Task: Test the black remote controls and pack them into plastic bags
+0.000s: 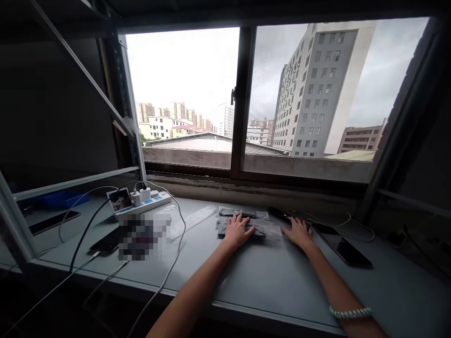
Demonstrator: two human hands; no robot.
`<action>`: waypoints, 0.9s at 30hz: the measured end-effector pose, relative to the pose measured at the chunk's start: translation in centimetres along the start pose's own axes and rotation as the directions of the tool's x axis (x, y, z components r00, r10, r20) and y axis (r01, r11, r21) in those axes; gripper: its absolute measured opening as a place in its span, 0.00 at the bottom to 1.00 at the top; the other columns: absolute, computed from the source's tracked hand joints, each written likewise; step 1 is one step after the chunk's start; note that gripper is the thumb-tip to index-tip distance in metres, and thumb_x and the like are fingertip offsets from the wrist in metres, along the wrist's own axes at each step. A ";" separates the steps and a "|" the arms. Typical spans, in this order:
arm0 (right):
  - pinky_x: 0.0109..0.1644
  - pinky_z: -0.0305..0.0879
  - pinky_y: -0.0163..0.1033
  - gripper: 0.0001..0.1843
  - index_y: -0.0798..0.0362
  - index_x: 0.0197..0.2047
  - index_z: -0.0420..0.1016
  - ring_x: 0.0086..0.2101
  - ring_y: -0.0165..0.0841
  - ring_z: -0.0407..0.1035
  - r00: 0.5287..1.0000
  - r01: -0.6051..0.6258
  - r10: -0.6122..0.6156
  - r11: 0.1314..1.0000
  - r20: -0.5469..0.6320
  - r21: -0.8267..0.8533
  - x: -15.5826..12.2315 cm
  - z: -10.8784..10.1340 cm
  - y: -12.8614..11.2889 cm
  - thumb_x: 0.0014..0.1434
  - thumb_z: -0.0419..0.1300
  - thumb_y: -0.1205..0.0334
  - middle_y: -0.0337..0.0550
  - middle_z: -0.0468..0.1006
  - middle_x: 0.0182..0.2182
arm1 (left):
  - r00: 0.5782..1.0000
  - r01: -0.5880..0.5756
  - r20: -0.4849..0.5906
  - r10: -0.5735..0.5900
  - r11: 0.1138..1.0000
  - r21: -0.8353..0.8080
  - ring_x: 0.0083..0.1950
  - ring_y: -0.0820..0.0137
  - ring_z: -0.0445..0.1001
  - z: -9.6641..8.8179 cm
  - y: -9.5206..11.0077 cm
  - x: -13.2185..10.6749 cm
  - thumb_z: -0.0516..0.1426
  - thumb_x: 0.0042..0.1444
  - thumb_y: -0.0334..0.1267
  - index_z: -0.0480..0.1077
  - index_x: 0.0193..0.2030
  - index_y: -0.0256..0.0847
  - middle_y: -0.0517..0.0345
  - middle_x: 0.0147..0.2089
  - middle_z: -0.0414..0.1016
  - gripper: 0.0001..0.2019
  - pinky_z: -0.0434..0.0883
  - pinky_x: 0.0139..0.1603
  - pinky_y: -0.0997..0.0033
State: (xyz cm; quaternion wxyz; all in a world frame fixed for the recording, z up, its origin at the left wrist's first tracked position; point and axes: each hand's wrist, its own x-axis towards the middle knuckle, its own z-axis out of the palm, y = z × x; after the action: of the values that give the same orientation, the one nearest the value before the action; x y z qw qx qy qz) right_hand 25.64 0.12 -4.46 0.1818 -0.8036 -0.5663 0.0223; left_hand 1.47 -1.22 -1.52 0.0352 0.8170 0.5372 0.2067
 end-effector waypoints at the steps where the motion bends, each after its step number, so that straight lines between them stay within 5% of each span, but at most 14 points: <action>1: 0.58 0.49 0.58 0.33 0.51 0.62 0.59 0.62 0.51 0.45 1.000 0.008 -0.008 1.000 -0.010 -0.001 -0.1 0.1 0.0 0.54 0.50 0.50 0.52 0.55 0.63 | 1.000 0.002 -0.008 -0.002 1.000 -0.008 0.66 0.51 0.50 0.1 0.0 0.0 0.46 0.59 0.53 0.63 0.58 0.44 0.45 0.63 0.59 0.25 0.48 0.62 0.43; 6: 0.59 0.47 0.57 0.24 0.52 0.51 0.70 0.55 0.49 0.58 0.981 0.085 -0.074 0.995 -0.181 0.057 -0.8 -0.6 -0.6 0.55 0.48 0.53 0.53 0.69 0.53 | 0.998 -0.015 -0.066 0.013 0.999 -0.035 0.65 0.52 0.52 0.2 -0.2 0.0 0.48 0.58 0.49 0.65 0.53 0.43 0.46 0.58 0.63 0.20 0.50 0.61 0.42; 9: 0.54 0.55 0.52 0.23 0.51 0.43 0.74 0.49 0.46 0.65 0.959 0.212 -0.157 0.950 -0.237 0.228 -1.4 -1.9 -1.5 0.58 0.44 0.49 0.51 0.74 0.47 | 0.996 -0.032 -0.084 0.030 0.999 -0.027 0.62 0.55 0.56 0.1 -0.2 0.1 0.50 0.56 0.43 0.66 0.48 0.42 0.48 0.53 0.65 0.15 0.52 0.61 0.47; 13: 0.44 0.63 0.42 0.23 0.49 0.33 0.77 0.40 0.42 0.71 0.923 0.384 -0.338 0.822 -0.184 0.420 -2.7 -3.5 -3.1 0.55 0.49 0.41 0.47 0.78 0.37 | 0.993 -0.057 -0.101 0.054 0.998 -0.030 0.58 0.58 0.59 -0.1 -0.1 0.1 0.50 0.54 0.38 0.65 0.46 0.40 0.48 0.51 0.65 0.13 0.55 0.59 0.52; 18: 0.35 0.64 0.39 0.21 0.49 0.31 0.79 0.32 0.39 0.72 0.874 0.421 -0.485 0.764 0.006 0.489 -3.7 -3.4 -4.2 0.47 0.58 0.40 0.44 0.80 0.31 | 0.969 -0.206 -0.153 0.196 0.977 -0.049 0.55 0.60 0.61 -0.3 0.1 0.0 0.52 0.54 0.40 0.65 0.41 0.43 0.53 0.47 0.65 0.09 0.55 0.59 0.55; 22: 0.33 0.64 0.40 0.24 0.51 0.36 0.79 0.27 0.36 0.69 0.867 0.412 -0.498 0.756 0.038 0.509 -3.2 -2.4 -3.9 0.43 0.62 0.41 0.42 0.78 0.26 | 0.955 -0.287 -0.111 0.276 0.953 -0.101 0.56 0.58 0.60 -0.3 0.1 -0.1 0.57 0.50 0.52 0.64 0.43 0.44 0.52 0.50 0.64 0.19 0.57 0.59 0.55; 27: 0.33 0.64 0.40 0.19 0.52 0.29 0.80 0.28 0.34 0.66 0.854 0.453 -0.520 0.722 -0.022 0.523 -3.0 -2.0 -3.8 0.41 0.64 0.45 0.44 0.77 0.31 | 0.936 -0.346 -0.109 0.334 0.931 -0.118 0.57 0.58 0.59 -0.2 -0.1 0.0 0.61 0.45 0.53 0.65 0.41 0.44 0.52 0.51 0.63 0.20 0.58 0.58 0.56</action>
State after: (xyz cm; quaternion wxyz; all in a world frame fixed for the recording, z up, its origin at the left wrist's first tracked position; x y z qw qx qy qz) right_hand 21.67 -2.10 -1.88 0.3510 -0.5458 -0.7408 0.1736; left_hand 1.35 -1.21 -1.38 0.0307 0.8836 0.3732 0.2811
